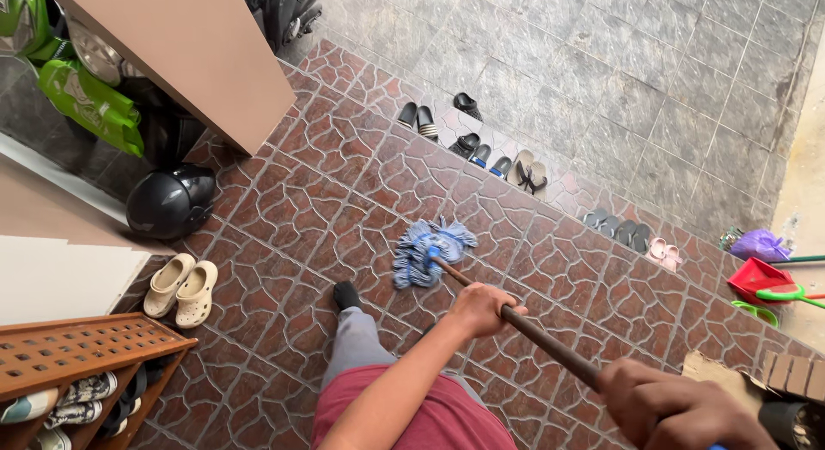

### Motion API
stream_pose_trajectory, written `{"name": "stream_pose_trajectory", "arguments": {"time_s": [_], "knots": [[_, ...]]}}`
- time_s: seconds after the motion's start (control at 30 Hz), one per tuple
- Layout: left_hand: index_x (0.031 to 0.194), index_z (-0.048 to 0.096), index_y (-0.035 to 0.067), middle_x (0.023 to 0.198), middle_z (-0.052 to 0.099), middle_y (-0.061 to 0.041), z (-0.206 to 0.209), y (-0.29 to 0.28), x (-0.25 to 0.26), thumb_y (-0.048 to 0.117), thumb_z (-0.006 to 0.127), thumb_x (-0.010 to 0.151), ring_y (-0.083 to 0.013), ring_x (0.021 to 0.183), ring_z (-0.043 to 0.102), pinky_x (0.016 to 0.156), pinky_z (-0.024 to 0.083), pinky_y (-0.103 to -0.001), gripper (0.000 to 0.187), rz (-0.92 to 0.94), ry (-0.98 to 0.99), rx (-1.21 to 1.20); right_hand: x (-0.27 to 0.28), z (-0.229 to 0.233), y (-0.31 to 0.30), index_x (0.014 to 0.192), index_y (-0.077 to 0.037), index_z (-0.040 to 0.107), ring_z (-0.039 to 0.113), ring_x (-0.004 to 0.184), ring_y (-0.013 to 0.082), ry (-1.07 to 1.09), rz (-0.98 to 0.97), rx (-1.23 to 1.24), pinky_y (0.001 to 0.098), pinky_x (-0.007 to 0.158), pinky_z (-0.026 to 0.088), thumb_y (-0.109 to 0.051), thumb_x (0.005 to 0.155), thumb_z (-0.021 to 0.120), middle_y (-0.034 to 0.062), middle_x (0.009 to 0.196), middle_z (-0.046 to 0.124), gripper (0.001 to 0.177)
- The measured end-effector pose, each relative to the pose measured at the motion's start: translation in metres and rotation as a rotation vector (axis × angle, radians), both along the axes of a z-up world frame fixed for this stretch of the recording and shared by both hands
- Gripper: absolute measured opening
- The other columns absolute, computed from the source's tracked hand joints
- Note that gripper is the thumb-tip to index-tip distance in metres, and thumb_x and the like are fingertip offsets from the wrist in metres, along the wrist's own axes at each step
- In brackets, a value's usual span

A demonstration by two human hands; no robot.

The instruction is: The person mops a tiled floor in an entryway using a blue string mop. They move the mop back and forth across the surface, cleaning around a row of shoes and a wooden shoe rack.

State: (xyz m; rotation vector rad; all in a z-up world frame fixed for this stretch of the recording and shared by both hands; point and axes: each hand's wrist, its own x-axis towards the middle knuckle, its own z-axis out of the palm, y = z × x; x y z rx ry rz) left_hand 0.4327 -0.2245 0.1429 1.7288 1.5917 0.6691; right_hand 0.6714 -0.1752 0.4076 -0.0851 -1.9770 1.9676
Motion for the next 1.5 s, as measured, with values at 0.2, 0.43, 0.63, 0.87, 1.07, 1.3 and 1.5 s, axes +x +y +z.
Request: {"name": "stream_pose_trajectory", "arguments": {"time_s": [0.2, 0.43, 0.63, 0.87, 1.07, 1.3, 1.5], "knots": [[0.08, 0.075, 0.018, 0.085, 0.075, -0.008, -0.02, 0.02, -0.072, 0.051, 0.06, 0.097, -0.0314, 0.087, 0.071, 0.087, 0.052, -0.047, 0.04, 0.095, 0.121, -0.017, -0.053, 0.006, 0.003, 0.063, -0.007, 0.055, 0.059, 0.057, 0.0258, -0.045, -0.352, -0.018, 0.0581, 0.085, 0.046, -0.031, 0.095, 0.056, 0.0079, 0.06, 0.057, 0.04], [0.078, 0.074, 0.015, 0.082, 0.072, -0.009, -0.049, 0.031, -0.186, 0.044, 0.069, 0.093, -0.0319, 0.086, 0.07, 0.085, 0.051, -0.047, 0.033, 0.29, 0.201, 0.028, -0.157, -0.072, 0.012, 0.063, -0.005, 0.04, 0.041, 0.062, 0.0252, 0.246, -0.473, -0.233, 0.0467, 0.077, 0.037, -0.029, 0.088, 0.051, 0.0094, 0.061, 0.045, 0.036], [0.11, 0.065, 0.012, 0.116, 0.066, -0.01, -0.064, 0.025, -0.285, 0.026, 0.083, 0.074, -0.0318, 0.116, 0.06, 0.098, 0.045, -0.047, 0.042, 0.511, 0.298, 0.034, -0.257, -0.125, 0.023, 0.063, -0.005, 0.032, 0.034, 0.066, 0.0225, 0.275, -0.487, -0.313, 0.0415, 0.072, 0.033, -0.029, 0.092, 0.044, 0.0071, 0.064, 0.036, 0.04], [0.151, 0.037, 0.011, 0.152, 0.045, -0.016, -0.082, -0.013, -0.341, 0.023, 0.075, 0.087, -0.0372, 0.142, 0.04, 0.117, 0.032, -0.047, 0.075, 0.757, 0.222, -0.101, -0.364, -0.163, 0.005, 0.061, -0.001, 0.04, 0.039, 0.068, 0.0233, 0.139, -0.462, -0.278, 0.0407, 0.081, 0.04, -0.016, 0.085, 0.042, 0.0098, 0.064, 0.042, 0.029], [0.151, 0.038, 0.013, 0.154, 0.042, -0.018, -0.09, -0.025, -0.336, 0.022, 0.077, 0.085, -0.0385, 0.144, 0.038, 0.118, 0.031, -0.047, 0.077, 0.764, 0.211, -0.091, -0.331, -0.136, 0.012, 0.058, -0.002, 0.039, 0.039, 0.065, 0.0217, 0.125, -0.438, -0.192, 0.0416, 0.083, 0.043, -0.011, 0.083, 0.039, 0.0087, 0.059, 0.041, 0.027], [0.12, 0.061, 0.01, 0.128, 0.061, -0.016, -0.085, 0.006, -0.256, 0.02, 0.08, 0.077, -0.0379, 0.125, 0.054, 0.109, 0.041, -0.051, 0.048, 0.481, 0.179, 0.304, -0.229, -0.054, 0.01, 0.058, -0.003, 0.033, 0.035, 0.063, 0.0215, 0.013, -0.363, -0.164, 0.0417, 0.074, 0.038, -0.01, 0.082, 0.043, 0.0069, 0.059, 0.035, 0.027], [0.069, 0.069, 0.009, 0.072, 0.069, -0.014, -0.064, 0.029, -0.129, 0.03, 0.08, 0.09, -0.0353, 0.072, 0.066, 0.08, 0.053, -0.045, 0.031, 0.238, -0.067, 0.112, -0.119, 0.003, 0.005, 0.061, -0.005, 0.035, 0.031, 0.064, 0.0209, -0.116, -0.454, -0.141, 0.0418, 0.069, 0.041, -0.006, 0.084, 0.043, 0.0051, 0.06, 0.034, 0.024]]}}
